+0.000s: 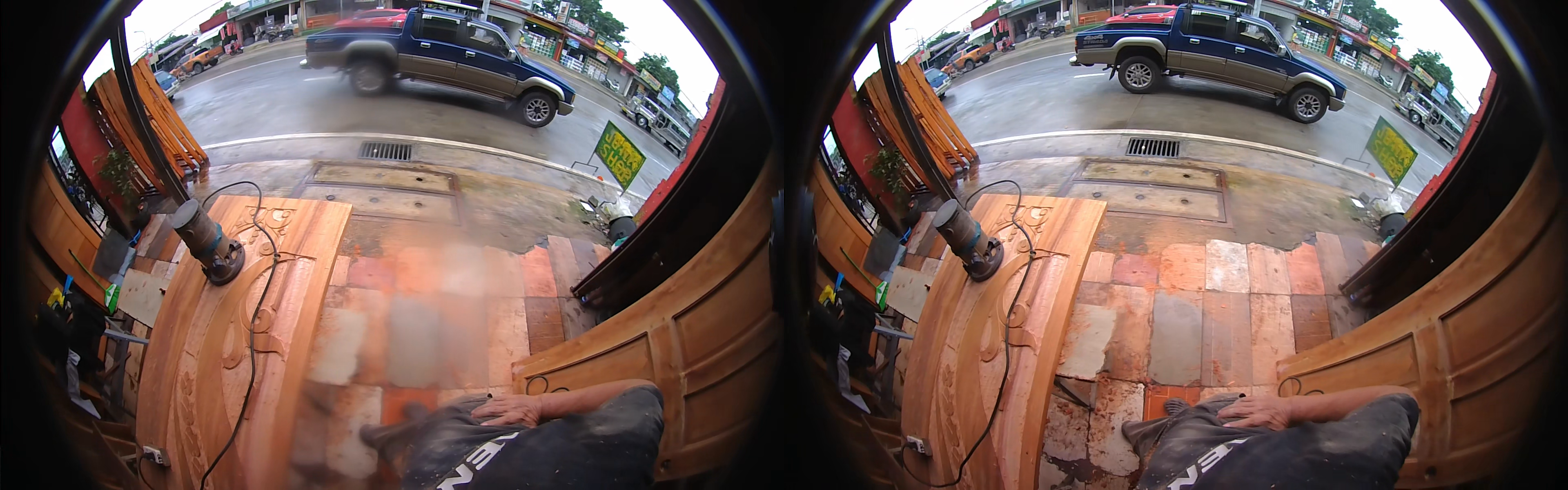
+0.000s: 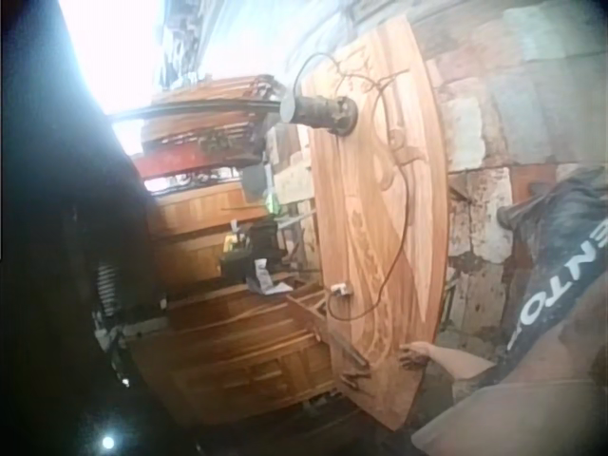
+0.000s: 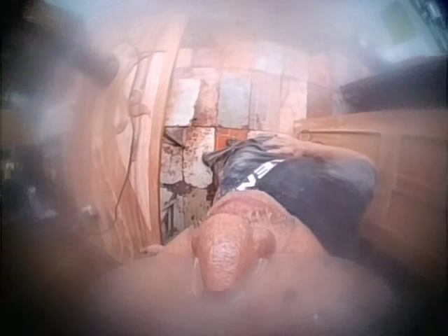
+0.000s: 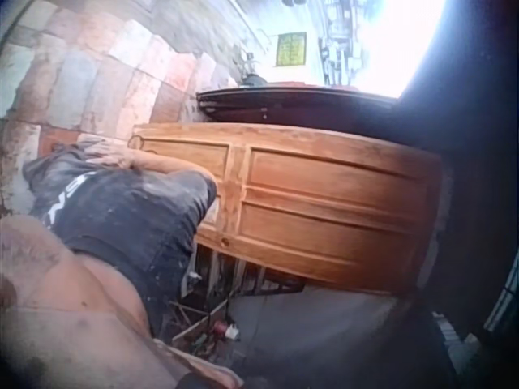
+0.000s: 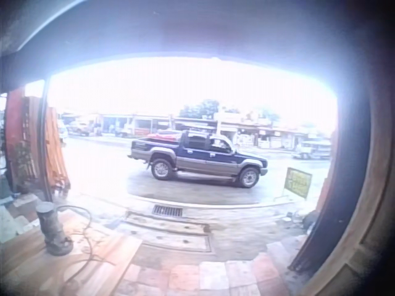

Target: The person uses a wood router to carve a decorative design into a large wooden door. They guide the router along pre-sketched lines by hand, periodically adjusting the tool and clearing wood shavings.

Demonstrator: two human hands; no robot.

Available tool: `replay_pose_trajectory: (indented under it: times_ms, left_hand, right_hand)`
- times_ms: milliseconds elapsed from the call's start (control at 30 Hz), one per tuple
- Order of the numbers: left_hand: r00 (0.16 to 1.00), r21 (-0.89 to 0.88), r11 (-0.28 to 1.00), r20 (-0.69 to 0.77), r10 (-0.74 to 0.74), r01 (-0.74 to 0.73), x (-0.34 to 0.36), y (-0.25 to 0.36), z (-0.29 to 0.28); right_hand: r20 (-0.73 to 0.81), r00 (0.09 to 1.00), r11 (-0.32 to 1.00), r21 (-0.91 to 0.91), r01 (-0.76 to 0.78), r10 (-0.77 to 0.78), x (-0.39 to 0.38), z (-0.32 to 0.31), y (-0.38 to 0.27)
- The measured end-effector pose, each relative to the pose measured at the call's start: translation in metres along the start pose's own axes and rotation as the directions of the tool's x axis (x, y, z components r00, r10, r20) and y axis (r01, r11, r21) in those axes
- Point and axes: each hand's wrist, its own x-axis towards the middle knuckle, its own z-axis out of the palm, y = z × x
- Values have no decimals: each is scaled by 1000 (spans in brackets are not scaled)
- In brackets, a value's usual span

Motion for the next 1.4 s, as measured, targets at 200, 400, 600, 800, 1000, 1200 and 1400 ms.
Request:
replay_pose_trajectory:
  times_ms: [200, 400, 600, 800, 1000, 1200, 1400]
  left_hand:
    - [997, 2, 998, -38, -61, 61, 7, -11, 1]
    - [998, -25, 998, -28, 52, -53, -13, 3, -15]
    - [957, 25, 999, -287, 39, -33, 13, -16, 25]
    - [989, -15, 1000, -150, 6, -8, 9, -8, 18]
    - [985, 13, 1000, -172, -5, 7, 10, -13, 24]
    - [945, -96, 989, -317, 78, -114, 15, -15, 39]
    - [931, 16, 999, -361, 49, -47, 12, -14, 32]
  right_hand:
    - [-7, 1000, 999, 20, 27, -27, 2, 2, 7]
    - [-1, 999, 998, 44, 34, -34, 12, -12, -6]
    - [-26, 1000, 997, 74, 8, -6, 20, -15, -4]
    - [-42, 999, 999, 39, 23, -21, 16, -13, 6]
    - [-50, 998, 999, 14, 30, -29, 18, -14, 9]
    - [-35, 999, 1000, 10, 0, 1, 26, -20, -1]
    - [-35, 999, 1000, -2, 2, -3, 13, -9, 10]
